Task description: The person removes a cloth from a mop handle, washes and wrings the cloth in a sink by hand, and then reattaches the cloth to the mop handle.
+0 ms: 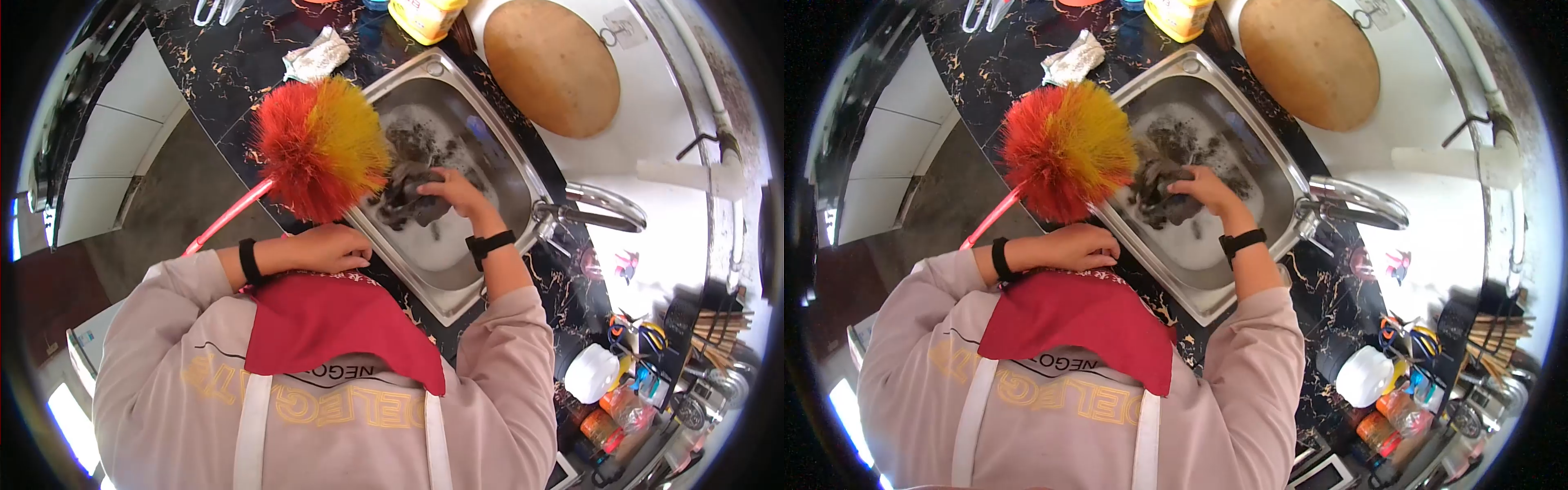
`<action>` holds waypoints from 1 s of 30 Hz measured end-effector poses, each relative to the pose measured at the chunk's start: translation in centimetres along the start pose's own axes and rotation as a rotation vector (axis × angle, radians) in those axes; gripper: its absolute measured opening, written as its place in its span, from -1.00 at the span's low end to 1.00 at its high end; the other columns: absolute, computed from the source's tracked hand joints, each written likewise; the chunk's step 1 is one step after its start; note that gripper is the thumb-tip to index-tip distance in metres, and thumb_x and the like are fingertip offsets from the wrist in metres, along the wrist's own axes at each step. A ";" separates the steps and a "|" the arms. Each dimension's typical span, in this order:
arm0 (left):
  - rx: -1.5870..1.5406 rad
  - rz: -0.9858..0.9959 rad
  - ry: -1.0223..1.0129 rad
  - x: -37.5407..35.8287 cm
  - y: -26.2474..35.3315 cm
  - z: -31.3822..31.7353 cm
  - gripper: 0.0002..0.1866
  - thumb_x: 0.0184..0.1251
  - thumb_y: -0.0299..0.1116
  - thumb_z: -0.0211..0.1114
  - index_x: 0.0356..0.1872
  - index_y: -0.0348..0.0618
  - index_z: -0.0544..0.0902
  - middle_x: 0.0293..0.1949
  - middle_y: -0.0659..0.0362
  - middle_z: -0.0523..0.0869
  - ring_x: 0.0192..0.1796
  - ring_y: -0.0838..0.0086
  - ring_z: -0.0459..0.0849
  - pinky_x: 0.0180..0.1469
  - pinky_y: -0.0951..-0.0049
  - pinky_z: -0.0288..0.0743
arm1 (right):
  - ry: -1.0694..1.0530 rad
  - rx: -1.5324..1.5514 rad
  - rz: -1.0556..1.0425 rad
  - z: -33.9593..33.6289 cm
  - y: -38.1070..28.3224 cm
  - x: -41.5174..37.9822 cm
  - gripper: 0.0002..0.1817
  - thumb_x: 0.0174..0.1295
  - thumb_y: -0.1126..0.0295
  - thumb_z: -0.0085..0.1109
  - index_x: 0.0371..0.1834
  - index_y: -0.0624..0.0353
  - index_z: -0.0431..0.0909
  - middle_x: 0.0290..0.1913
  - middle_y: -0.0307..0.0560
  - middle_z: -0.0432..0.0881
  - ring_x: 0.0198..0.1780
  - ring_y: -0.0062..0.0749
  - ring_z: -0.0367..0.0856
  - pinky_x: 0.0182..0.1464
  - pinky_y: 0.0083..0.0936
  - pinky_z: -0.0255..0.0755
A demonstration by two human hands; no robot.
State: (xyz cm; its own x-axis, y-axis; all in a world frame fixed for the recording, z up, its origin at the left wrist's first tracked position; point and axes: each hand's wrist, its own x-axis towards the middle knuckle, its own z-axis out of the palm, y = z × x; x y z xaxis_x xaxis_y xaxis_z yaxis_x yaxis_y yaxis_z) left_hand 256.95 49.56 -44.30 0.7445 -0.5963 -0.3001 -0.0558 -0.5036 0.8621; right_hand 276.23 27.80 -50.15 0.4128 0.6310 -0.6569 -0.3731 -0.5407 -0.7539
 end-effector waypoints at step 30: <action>0.259 -0.211 0.720 13.2 -2.7 3.1 -0.60 -0.05 -0.37 0.38 -0.10 -0.05 0.52 -0.28 0.06 0.48 -0.20 0.10 0.53 -0.26 0.23 0.42 | 0.373 -0.800 -0.163 -4.7 5.7 -6.9 -0.45 -0.11 0.39 0.32 0.06 0.11 0.48 -0.08 0.15 0.50 0.02 -0.04 0.46 0.03 -0.31 0.38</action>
State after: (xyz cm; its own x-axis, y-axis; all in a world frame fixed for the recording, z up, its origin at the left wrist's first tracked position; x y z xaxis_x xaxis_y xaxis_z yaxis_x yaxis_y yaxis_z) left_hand 264.92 41.10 -51.83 0.9989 0.0342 -0.0326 0.0472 -0.7432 0.6673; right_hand 275.18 17.72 -49.94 0.7054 0.5874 -0.3968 0.3466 -0.7741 -0.5297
